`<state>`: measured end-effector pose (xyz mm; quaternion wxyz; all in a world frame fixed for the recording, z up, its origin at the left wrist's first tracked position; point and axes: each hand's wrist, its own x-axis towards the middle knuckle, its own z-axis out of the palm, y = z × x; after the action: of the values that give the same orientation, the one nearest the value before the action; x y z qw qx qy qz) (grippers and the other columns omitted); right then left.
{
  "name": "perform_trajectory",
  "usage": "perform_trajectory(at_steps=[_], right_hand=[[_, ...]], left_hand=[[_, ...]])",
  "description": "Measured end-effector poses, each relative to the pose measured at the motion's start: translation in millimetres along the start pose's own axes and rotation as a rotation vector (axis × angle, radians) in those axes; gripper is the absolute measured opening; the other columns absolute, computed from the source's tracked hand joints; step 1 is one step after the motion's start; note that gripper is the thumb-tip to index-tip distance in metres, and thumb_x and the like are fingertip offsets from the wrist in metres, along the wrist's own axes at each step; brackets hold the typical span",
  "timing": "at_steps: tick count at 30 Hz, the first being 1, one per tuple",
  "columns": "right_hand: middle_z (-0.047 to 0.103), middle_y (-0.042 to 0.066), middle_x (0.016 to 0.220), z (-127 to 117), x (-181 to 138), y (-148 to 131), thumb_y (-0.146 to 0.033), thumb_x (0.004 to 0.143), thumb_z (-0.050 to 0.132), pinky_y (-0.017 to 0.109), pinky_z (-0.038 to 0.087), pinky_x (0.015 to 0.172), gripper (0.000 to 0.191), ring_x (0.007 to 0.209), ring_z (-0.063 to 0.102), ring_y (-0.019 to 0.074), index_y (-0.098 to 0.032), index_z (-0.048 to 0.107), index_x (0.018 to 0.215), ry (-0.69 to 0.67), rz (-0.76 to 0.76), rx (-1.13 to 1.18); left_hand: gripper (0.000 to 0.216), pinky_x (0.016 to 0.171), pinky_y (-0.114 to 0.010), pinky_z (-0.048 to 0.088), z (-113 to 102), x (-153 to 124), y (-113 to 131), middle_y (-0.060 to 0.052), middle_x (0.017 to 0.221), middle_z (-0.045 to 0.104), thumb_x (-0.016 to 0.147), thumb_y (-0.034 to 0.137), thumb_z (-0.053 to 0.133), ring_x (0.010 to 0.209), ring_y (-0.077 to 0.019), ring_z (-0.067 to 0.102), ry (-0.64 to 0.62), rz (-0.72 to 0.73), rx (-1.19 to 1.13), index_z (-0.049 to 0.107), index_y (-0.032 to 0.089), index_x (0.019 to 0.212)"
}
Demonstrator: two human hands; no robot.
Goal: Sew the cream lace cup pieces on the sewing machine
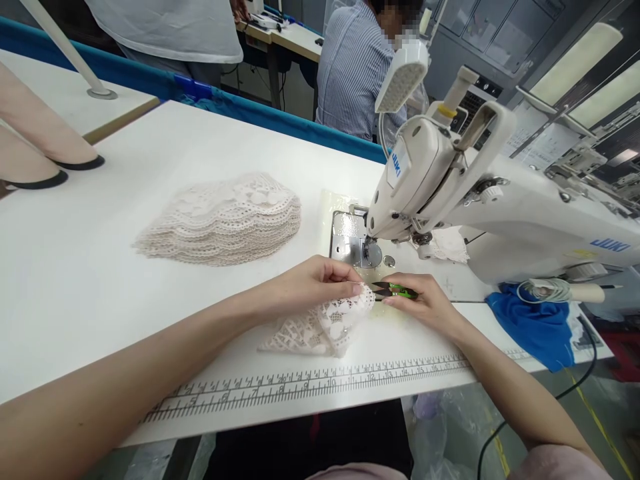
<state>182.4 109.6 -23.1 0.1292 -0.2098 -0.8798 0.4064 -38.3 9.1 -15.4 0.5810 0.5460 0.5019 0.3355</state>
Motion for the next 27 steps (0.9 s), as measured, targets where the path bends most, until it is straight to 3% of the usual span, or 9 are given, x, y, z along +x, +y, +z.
perform_trajectory(at_steps=[27], right_hand=[[0.071, 0.001, 0.087, 0.5, -0.9, -5.2, -0.044, 0.088, 0.058, 0.024, 0.043, 0.061, 0.027, 0.073, 0.061, 0.0155, -0.021, 0.07, 0.093, -0.022, 0.043, -0.043]], left_hand=[[0.027, 0.062, -0.026, 0.035, 0.5, 1.2, -2.9, 0.001, 0.072, 0.055, 0.082, 0.046, 0.06, 0.065, -0.0114, 0.045, 0.016, -0.003, 0.043, 0.066, 0.019, 0.082]])
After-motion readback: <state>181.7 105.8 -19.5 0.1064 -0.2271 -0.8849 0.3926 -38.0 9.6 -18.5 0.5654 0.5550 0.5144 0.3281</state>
